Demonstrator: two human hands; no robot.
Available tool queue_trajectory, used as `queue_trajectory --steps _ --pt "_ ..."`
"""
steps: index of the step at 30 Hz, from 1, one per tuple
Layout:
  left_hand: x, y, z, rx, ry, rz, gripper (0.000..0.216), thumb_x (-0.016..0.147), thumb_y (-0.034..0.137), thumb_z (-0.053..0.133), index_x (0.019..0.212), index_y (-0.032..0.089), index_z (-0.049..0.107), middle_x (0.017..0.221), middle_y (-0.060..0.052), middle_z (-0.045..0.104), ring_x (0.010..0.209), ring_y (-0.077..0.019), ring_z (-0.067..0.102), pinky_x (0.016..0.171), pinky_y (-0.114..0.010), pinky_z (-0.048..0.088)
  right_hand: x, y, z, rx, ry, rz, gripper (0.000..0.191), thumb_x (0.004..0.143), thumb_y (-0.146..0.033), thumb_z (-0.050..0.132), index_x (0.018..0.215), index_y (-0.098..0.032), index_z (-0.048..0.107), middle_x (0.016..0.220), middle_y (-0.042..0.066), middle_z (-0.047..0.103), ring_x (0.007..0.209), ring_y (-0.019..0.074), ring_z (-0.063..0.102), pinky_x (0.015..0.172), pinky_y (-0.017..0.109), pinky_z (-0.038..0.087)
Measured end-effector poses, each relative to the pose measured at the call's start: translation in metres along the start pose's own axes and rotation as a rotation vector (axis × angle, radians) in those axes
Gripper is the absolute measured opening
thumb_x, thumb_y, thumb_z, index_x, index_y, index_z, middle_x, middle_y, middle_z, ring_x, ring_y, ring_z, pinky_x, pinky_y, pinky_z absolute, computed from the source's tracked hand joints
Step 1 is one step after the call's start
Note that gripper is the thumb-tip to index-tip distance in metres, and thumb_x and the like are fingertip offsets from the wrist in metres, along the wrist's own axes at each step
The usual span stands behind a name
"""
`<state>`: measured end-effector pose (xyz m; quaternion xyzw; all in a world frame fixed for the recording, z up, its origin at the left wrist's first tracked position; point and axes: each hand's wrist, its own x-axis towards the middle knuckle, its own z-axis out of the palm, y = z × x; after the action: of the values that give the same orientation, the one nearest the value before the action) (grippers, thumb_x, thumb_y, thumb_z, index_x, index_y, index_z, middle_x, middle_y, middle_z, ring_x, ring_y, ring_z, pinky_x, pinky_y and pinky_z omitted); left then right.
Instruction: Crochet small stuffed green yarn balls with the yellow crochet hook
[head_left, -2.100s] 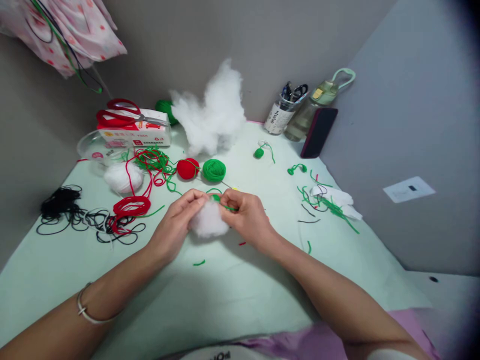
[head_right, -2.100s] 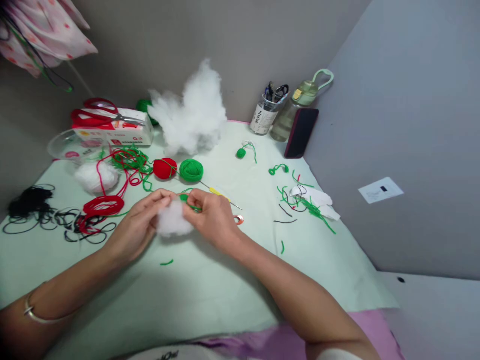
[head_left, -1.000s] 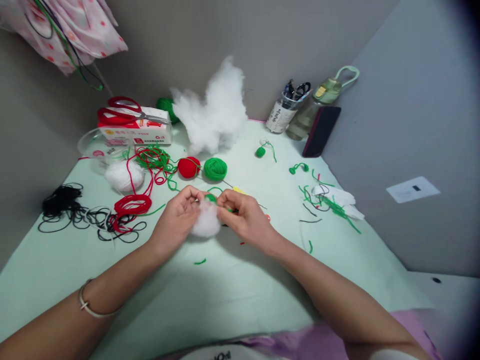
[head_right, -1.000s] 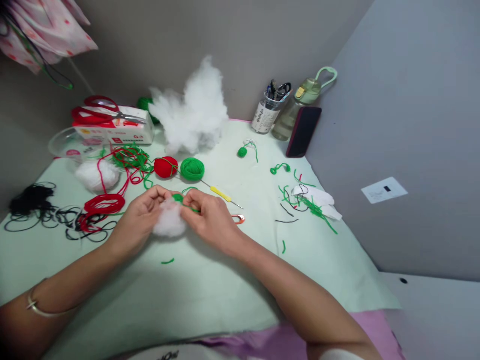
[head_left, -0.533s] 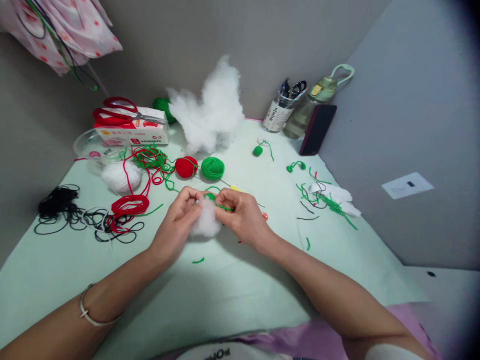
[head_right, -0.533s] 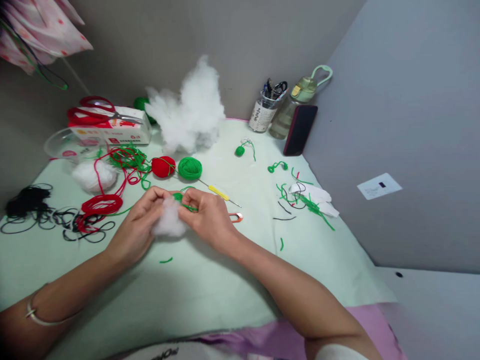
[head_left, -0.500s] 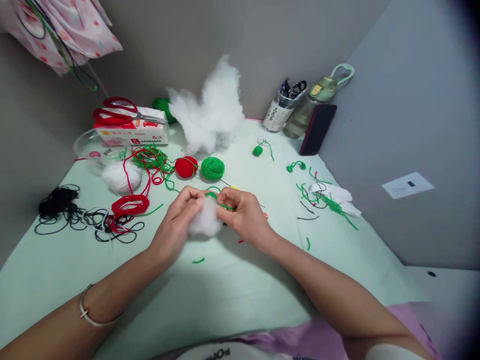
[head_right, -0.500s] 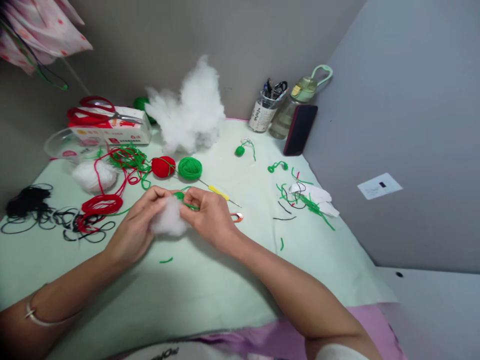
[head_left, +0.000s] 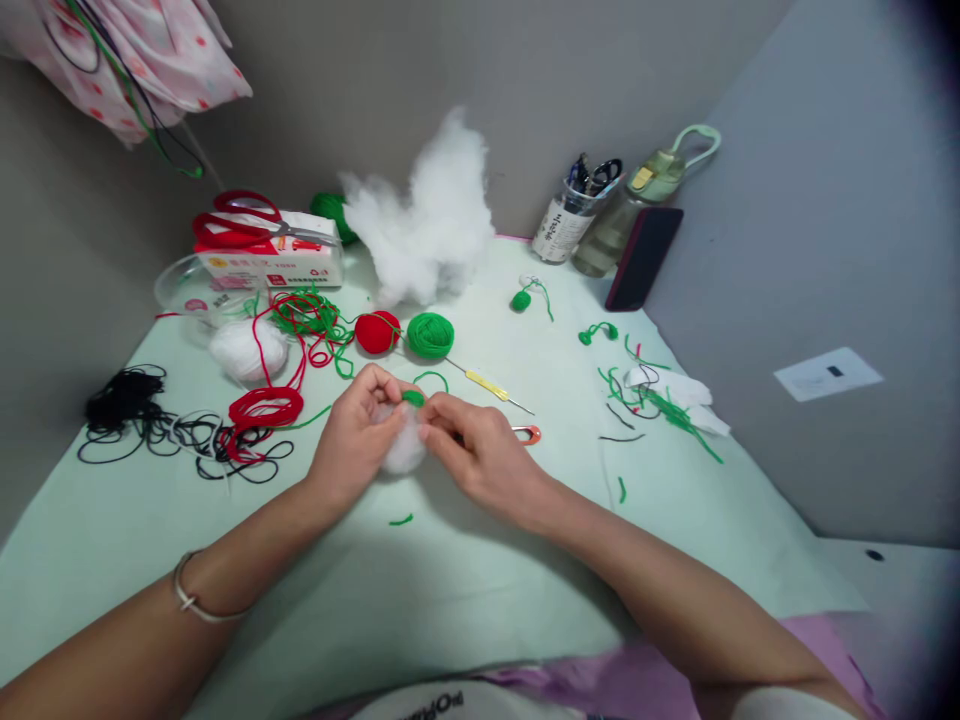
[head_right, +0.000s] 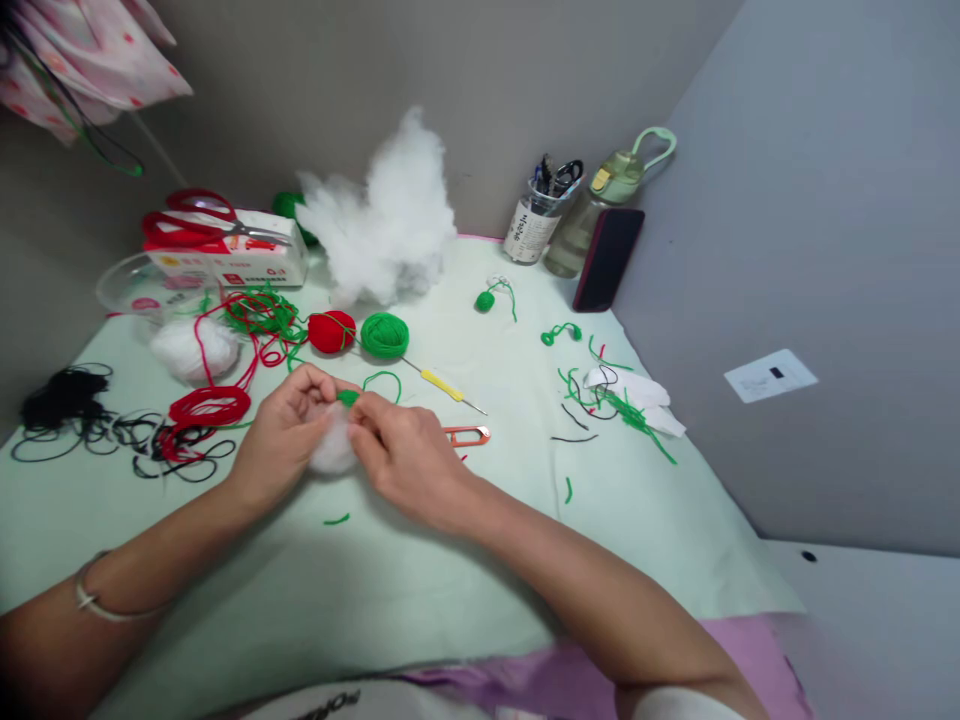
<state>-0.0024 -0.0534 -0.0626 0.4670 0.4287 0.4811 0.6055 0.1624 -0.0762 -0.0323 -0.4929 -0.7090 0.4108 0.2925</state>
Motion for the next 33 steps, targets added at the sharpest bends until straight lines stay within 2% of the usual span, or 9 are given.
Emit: queue_trajectory --steps 5,8,10,13,16,18,22,29,33 --pt "-0.002 0.000 0.004 -0.035 0.020 -0.004 0.028 0.077 0.026 0.074 0.089 0.024 0.049 0.072 0.006 0.057 0.054 -0.0103 0.049 0.047 -0.021 0.038 0.002 -0.001 -0.004 0.056 0.048 -0.013 0.011 0.093 -0.023 0.057 0.082 -0.021 0.061 0.063 -0.006 0.049 0.059 0.0111 0.043 0.062 0.027 0.033" --pt "-0.004 0.000 0.006 -0.042 0.033 0.019 0.025 0.078 0.023 0.072 0.088 0.024 0.049 0.074 0.006 0.057 0.055 -0.0098 0.049 0.047 -0.021 0.037 0.004 -0.001 -0.014 0.037 0.184 -0.154 0.012 0.090 -0.025 0.067 0.078 -0.021 0.066 0.090 0.002 0.065 0.092 0.0171 0.059 0.082 0.031 0.043" --pt "-0.005 -0.001 0.006 -0.016 0.027 0.032 0.024 0.076 0.018 0.071 0.085 0.024 0.049 0.075 0.005 0.056 0.056 -0.0095 0.048 0.048 -0.020 0.037 0.004 -0.003 -0.019 0.181 0.173 -0.218 0.018 0.089 -0.025 0.069 0.073 -0.021 0.062 0.105 0.005 0.067 0.106 0.0194 0.060 0.091 0.034 0.045" --pt "-0.005 -0.004 0.006 0.021 0.015 0.028 0.022 0.075 0.016 0.067 0.086 0.024 0.049 0.078 0.004 0.058 0.058 -0.0106 0.049 0.049 -0.021 0.039 0.003 -0.004 -0.022 0.456 0.045 -0.132 0.019 0.091 -0.027 0.064 0.076 -0.021 0.054 0.105 0.004 0.066 0.081 0.0135 0.064 0.072 0.029 0.049" --pt "-0.005 -0.006 0.005 0.052 0.043 0.052 0.021 0.079 0.020 0.067 0.087 0.024 0.048 0.089 0.001 0.063 0.067 -0.0134 0.055 0.054 -0.023 0.044 0.004 -0.001 -0.018 0.338 0.085 -0.021 0.009 0.090 -0.025 0.061 0.096 -0.023 0.054 0.096 0.001 0.064 0.059 0.0084 0.048 0.056 0.026 0.039" --pt "-0.005 -0.007 0.005 0.070 0.076 0.087 0.022 0.080 0.023 0.068 0.086 0.023 0.047 0.094 -0.001 0.064 0.076 -0.0151 0.058 0.059 -0.023 0.046 0.005 0.004 -0.015 0.099 0.100 -0.037 0.012 0.090 -0.023 0.060 0.101 -0.023 0.055 0.087 -0.002 0.061 0.061 0.0096 0.045 0.059 0.025 0.036" --pt "-0.006 -0.007 0.005 0.086 0.067 0.102 0.022 0.083 0.026 0.070 0.087 0.022 0.048 0.096 -0.002 0.062 0.084 -0.0159 0.060 0.065 -0.024 0.047 0.006 0.008 -0.011 -0.190 0.034 -0.091 0.011 0.092 -0.023 0.058 0.082 -0.021 0.053 0.076 -0.002 0.055 0.067 0.0118 0.046 0.066 0.026 0.034" --pt "-0.007 -0.003 0.007 -0.050 -0.108 0.074 0.033 0.079 0.034 0.079 0.092 0.023 0.051 0.106 -0.002 0.062 0.087 -0.0146 0.061 0.072 -0.025 0.051 0.008 0.007 -0.011 -0.087 0.163 0.036 0.019 0.083 -0.020 0.059 0.069 -0.022 0.046 0.059 -0.007 0.037 0.058 0.0103 0.032 0.059 0.026 0.026" --pt "-0.005 -0.002 0.004 -0.077 -0.130 0.018 0.038 0.075 0.037 0.084 0.087 0.023 0.051 0.084 0.003 0.056 0.067 -0.0111 0.055 0.056 -0.021 0.044 0.008 0.008 -0.015 -0.006 0.107 0.034 0.015 0.088 -0.023 0.054 0.073 -0.022 0.050 0.058 -0.007 0.041 0.058 0.0107 0.035 0.059 0.025 0.027"
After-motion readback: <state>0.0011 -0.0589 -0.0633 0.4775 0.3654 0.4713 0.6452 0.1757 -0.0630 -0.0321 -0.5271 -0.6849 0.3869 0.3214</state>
